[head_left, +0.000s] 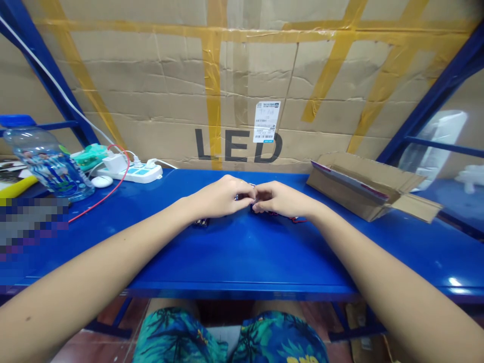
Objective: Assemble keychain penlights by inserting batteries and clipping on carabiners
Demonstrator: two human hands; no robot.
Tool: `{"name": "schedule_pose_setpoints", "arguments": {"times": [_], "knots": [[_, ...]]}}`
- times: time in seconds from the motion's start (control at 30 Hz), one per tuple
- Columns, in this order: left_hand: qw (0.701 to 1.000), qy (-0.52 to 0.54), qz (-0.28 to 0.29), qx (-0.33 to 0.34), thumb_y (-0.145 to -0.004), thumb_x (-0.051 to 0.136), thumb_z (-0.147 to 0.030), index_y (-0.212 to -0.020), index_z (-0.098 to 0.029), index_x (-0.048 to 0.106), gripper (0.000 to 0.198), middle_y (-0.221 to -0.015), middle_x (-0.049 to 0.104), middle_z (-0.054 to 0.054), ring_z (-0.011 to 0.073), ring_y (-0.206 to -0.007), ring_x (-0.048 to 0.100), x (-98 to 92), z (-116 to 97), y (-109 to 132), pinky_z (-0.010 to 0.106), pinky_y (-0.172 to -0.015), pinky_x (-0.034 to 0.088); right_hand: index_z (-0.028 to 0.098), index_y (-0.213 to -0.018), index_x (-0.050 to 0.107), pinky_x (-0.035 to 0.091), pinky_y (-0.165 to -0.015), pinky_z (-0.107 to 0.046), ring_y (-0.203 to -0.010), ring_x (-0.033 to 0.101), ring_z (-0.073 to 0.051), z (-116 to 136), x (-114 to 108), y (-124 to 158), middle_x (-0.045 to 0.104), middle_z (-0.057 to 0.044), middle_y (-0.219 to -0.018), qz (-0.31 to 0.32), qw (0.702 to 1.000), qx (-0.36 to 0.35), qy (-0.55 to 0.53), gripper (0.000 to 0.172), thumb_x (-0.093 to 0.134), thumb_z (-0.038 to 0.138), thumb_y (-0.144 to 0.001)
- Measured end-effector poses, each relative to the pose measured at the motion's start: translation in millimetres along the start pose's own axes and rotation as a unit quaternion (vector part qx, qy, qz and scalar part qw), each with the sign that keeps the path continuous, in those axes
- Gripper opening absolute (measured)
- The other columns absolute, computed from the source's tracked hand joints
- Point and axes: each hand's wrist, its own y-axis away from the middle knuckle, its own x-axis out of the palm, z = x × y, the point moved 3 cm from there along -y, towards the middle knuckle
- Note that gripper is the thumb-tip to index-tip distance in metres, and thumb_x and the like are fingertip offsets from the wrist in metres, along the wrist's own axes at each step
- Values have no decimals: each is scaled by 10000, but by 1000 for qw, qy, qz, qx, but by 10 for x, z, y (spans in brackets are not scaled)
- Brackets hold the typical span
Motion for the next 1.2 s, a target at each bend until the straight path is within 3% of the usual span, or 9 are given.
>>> {"name": "schedule_pose_setpoints", "arguments": {"times": [0.1, 0.23, 0.37, 0.5, 0.7, 0.87, 0.97, 1.1, 1.2], "knots": [[1000, 2, -8, -1, -904, 559, -200, -896, -193, 733, 175, -916, 761, 28, 157, -826, 680, -12, 13, 1, 274, -793, 478, 183, -809, 636, 437, -622, -262, -653, 570, -138, -8, -2, 2, 667, -6, -747, -2, 1000, 6, -6, 83, 653, 246, -758], [997, -36, -12, -63, -905, 526, -198, -945, -177, 715, 195, -904, 751, 42, 168, -798, 666, -5, 112, 0, 281, -735, 470, 177, -834, 647, 441, -644, -266, -677, 577, -146, -16, 0, -2, 665, -2, -740, 1, 1000, 4, -7, 117, 664, 263, -756], [988, -116, 66, -82, -922, 512, -217, -1017, -202, 727, 236, -1021, 750, 70, 224, -922, 677, 89, 191, 13, 315, -774, 466, 171, -877, 674, 430, -648, -264, -694, 577, -149, -38, -2, -16, 673, -1, -757, 5, 1000, -9, 13, 153, 659, 268, -761], [977, -148, 131, -83, -942, 498, -229, -984, -232, 734, 239, -979, 749, 66, 242, -911, 688, 201, 203, 34, 327, -757, 466, 168, -897, 680, 432, -650, -266, -711, 590, -158, -63, -2, -27, 679, -9, -761, 11, 999, -19, 24, 162, 646, 266, -772], [970, -159, 141, -119, -941, 477, -194, -993, -207, 678, 208, -1024, 735, 91, 256, -931, 687, 257, 220, 32, 327, -722, 458, 171, -897, 668, 443, -653, -270, -726, 608, -167, -54, -2, -27, 689, -16, -778, 14, 999, -19, 24, 153, 650, 260, -774], [967, -143, 159, -140, -933, 506, -239, -916, -179, 603, 115, -963, 716, 91, 238, -826, 662, 202, 236, 52, 308, -639, 413, 169, -891, 656, 440, -635, -260, -701, 592, -153, -37, 6, -21, 674, -11, -759, 19, 1000, -14, 16, 146, 648, 253, -772], [981, -113, 114, -113, -918, 518, -221, -882, -175, 601, 101, -910, 700, 76, 216, -802, 632, 134, 228, 30, 304, -660, 409, 171, -867, 645, 453, -650, -264, -704, 598, -154, -37, 12, -18, 671, -11, -751, 16, 1000, -13, 4, 135, 656, 262, -767], [992, -21, -25, -120, -902, 556, -211, -877, -171, 628, 86, -848, 690, 39, 173, -771, 611, 39, 218, -10, 288, -689, 417, 179, -851, 619, 463, -641, -272, -680, 611, -157, -43, 13, -7, 675, -13, -729, 9, 1000, 11, -12, 123, 658, 259, -766], [988, 52, -64, -129, -891, 597, -236, -883, -175, 643, 77, -807, 681, 11, 147, -736, 596, 39, 184, -17, 272, -679, 420, 182, -842, 602, 471, -644, -276, -691, 623, -162, -30, 8, 7, 688, -26, -751, 3, 1000, 20, -7, 104, 654, 242, -774]]}}
